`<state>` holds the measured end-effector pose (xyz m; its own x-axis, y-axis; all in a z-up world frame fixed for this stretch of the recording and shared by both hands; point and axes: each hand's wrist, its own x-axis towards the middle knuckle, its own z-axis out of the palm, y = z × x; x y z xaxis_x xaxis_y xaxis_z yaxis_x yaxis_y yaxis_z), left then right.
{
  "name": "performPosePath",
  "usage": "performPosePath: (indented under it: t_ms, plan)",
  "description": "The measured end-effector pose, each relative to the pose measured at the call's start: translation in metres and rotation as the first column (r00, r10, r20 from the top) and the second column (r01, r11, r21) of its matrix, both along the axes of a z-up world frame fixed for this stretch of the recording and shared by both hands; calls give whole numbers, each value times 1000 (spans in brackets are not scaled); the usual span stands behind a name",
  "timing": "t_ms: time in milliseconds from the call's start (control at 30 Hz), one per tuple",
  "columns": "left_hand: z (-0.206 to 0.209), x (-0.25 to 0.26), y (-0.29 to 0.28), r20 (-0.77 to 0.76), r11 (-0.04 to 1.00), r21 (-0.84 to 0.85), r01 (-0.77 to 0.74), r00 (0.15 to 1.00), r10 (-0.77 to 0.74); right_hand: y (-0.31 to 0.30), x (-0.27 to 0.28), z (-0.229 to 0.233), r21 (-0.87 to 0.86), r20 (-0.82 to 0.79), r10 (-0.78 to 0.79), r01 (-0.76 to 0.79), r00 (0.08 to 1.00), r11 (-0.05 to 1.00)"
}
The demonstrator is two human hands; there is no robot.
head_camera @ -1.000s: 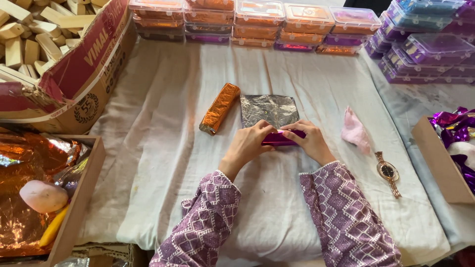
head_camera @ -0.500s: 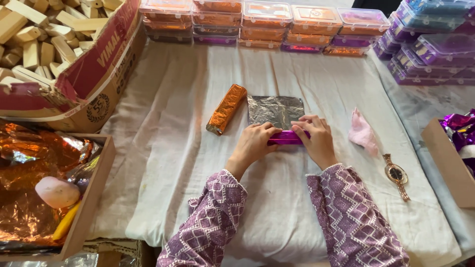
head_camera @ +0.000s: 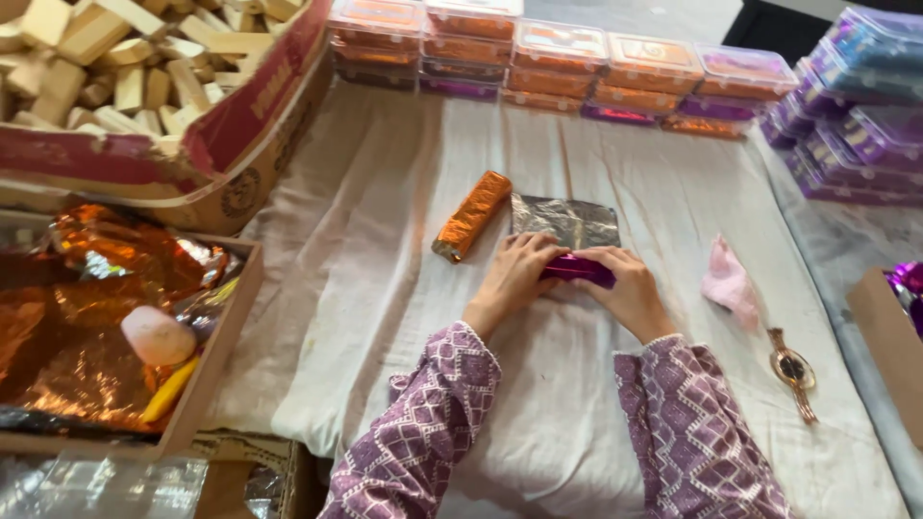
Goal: Wrapping items in foil and placing them into a plastic container.
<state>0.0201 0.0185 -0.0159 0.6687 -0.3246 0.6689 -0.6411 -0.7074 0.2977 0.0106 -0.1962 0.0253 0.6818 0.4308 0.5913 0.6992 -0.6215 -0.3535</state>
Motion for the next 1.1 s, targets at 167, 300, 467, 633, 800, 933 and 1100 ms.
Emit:
performPosePath:
  t_ms: [167,300,467,633,800,933,1100]
  plan:
    - [14,-7,0,-122,998,57,-39,991,45,-2,-4,8,-52,-42,-32,30,999,998]
    - [4,1,3,-234,999,26,28,972,-21,-6,-4,16,-2,-217,-37,37,975,999]
    - [8,-2,5,-305,996,-78,39,950,-61,-8,-3,13,-28,-336,-84,79,938,997]
    - [10,-4,6,-325,999,-51,0,946,-16,-7,-2,11,-58,-347,-104,89,932,994]
    - [26,-16,-3,-32,991,-128,33,999,-38,-14,9,-5,-62,-264,-101,87,959,994]
    - [17,-12,-5,-141,1000,-8,1,990,-2,-9,3,6,-87,-280,-137,117,950,989]
    - [15,-7,-1,-210,996,-86,25,977,-43,-3,1,11,-20,-237,-84,82,968,996]
